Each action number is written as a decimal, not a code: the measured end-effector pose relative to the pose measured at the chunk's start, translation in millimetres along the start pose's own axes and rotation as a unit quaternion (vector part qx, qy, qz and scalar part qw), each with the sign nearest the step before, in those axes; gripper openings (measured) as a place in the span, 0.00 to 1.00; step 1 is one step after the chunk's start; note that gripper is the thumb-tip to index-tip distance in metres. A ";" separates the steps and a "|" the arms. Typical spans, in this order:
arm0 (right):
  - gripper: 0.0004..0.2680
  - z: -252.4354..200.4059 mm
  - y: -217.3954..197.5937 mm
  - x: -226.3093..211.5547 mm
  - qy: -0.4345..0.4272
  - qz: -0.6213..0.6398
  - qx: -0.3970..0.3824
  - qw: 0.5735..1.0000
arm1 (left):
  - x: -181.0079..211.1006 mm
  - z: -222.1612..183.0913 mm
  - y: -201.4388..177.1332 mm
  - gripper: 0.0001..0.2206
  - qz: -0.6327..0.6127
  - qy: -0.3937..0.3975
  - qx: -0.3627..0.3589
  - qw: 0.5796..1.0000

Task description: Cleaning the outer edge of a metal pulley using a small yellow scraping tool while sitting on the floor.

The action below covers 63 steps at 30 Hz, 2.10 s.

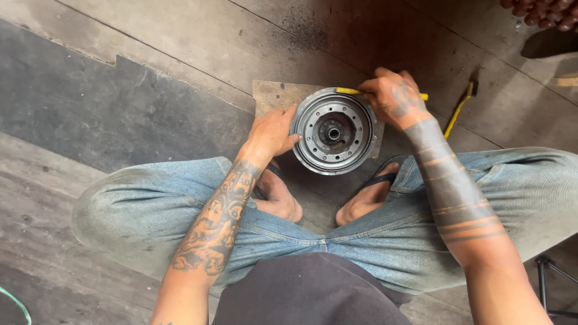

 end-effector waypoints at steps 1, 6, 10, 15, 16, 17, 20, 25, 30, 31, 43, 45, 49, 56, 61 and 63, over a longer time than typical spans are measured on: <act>0.07 9.0 7.7 -4.0 -0.005 0.001 0.000 1.000 | -2.8 -0.2 -0.3 0.36 0.000 -0.005 0.001 1.000; 0.03 33.4 18.3 -31.3 -0.121 -0.036 0.110 0.986 | -7.0 -1.5 -7.8 0.29 0.009 -0.008 -0.012 1.000; 0.08 36.4 15.0 2.1 -0.050 -0.031 0.028 0.998 | -10.8 5.5 -1.1 0.29 0.014 -0.002 -0.023 1.000; 0.07 37.3 10.1 -9.5 -0.058 -0.029 0.037 0.997 | -15.1 10.4 0.5 0.27 0.013 0.003 -0.009 1.000; 0.07 42.8 13.1 -20.1 -0.061 -0.032 0.037 0.997 | -15.0 8.2 -1.9 0.27 0.010 0.001 -0.006 1.000; 0.06 47.6 15.7 -31.3 -0.105 -0.046 0.076 0.990 | -14.4 6.0 -3.8 0.27 0.005 0.002 -0.008 1.000; 0.04 58.2 26.7 -44.3 -0.178 -0.077 0.138 0.971 | -11.6 -3.5 -11.4 0.27 -0.006 -0.005 -0.017 1.000; 0.05 60.8 26.9 -22.8 -0.160 -0.173 0.164 0.958 | -24.8 -1.2 0.0 0.27 0.005 -0.008 -0.027 1.000; 0.13 61.3 35.8 -72.8 -0.300 -0.034 0.167 0.939 | -38.0 14.4 14.6 0.22 0.029 -0.014 -0.020 0.999; 0.13 61.8 32.4 -67.6 -0.299 -0.035 0.169 0.938 | -38.2 14.1 16.3 0.22 0.030 -0.014 -0.018 0.999; 0.11 60.9 23.1 -74.5 -0.334 -0.092 0.211 0.914 | -31.8 -14.2 -0.8 0.21 0.009 -0.084 -0.083 0.993; 0.06 71.9 15.9 -45.0 -0.259 -0.094 0.201 0.940 | -22.4 -28.2 -16.4 0.14 -0.018 -0.096 -0.091 0.991; 0.08 62.7 17.3 -76.0 -0.270 -0.158 0.214 0.925 | -25.6 -21.4 -12.2 0.14 -0.023 -0.098 -0.087 0.991; 0.10 64.0 6.2 -55.2 -0.260 -0.161 0.200 0.931 | -36.7 -7.8 10.3 0.19 0.012 -0.078 -0.107 0.991; 0.10 51.4 20.9 -97.1 -0.323 -0.089 0.158 0.929 | -43.8 0.8 23.1 0.20 0.021 -0.076 -0.108 0.991; 0.12 60.2 17.8 -85.5 -0.316 -0.119 0.192 0.922 | -43.7 0.8 22.9 0.19 0.021 -0.073 -0.098 0.992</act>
Point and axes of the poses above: each hand's wrist, its own z-axis towards the middle knuckle, its own y-axis out of the palm, x = y × z, the point moved 1 cm from there along z, towards the middle knuckle, and after that the axes turned 2 degrees about -y, right-handed, at the moved point
